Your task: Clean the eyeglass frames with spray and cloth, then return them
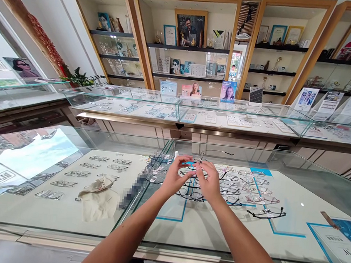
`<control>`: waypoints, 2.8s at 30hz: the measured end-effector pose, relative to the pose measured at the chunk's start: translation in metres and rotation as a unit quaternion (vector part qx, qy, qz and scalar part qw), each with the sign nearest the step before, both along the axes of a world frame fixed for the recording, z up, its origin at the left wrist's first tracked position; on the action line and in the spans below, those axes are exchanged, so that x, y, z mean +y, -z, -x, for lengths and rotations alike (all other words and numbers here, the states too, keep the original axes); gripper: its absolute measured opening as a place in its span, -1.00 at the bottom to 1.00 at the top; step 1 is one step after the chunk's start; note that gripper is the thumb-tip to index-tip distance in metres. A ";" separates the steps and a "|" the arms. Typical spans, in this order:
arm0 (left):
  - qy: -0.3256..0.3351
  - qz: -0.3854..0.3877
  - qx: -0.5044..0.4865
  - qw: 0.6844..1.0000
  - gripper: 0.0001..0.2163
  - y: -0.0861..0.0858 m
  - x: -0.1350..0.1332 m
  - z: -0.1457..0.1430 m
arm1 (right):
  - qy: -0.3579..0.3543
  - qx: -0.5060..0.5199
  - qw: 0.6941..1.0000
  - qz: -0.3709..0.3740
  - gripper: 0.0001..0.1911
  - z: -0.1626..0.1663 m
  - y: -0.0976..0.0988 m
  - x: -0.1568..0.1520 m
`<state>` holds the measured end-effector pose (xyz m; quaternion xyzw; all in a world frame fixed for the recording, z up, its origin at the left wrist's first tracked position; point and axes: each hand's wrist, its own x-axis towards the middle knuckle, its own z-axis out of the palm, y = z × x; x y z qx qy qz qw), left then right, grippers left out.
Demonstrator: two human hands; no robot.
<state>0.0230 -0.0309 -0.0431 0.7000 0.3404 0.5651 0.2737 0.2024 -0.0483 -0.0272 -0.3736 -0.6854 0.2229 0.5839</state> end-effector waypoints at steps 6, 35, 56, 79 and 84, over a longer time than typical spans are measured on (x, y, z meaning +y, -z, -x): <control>-0.330 0.028 0.125 0.935 -0.64 0.007 0.027 0.027 | 0.034 0.026 0.999 0.016 -0.66 -0.008 -0.001 0.005; 0.228 0.329 -0.264 0.878 -0.28 -0.040 0.009 0.031 | -0.097 0.009 0.990 0.097 -0.58 0.000 -0.001 -0.001; -0.027 0.080 -0.014 0.996 -0.44 -0.010 0.010 0.015 | -0.180 0.103 0.963 0.174 -0.56 -0.001 -0.007 0.002; -0.204 0.113 0.108 0.966 -0.80 0.025 0.057 0.057 | -0.139 0.206 0.947 0.203 -0.63 -0.015 -0.010 0.012; -0.257 0.189 0.250 0.914 -0.83 0.028 0.053 0.054 | -0.149 0.213 0.941 0.216 -0.62 -0.014 -0.012 0.011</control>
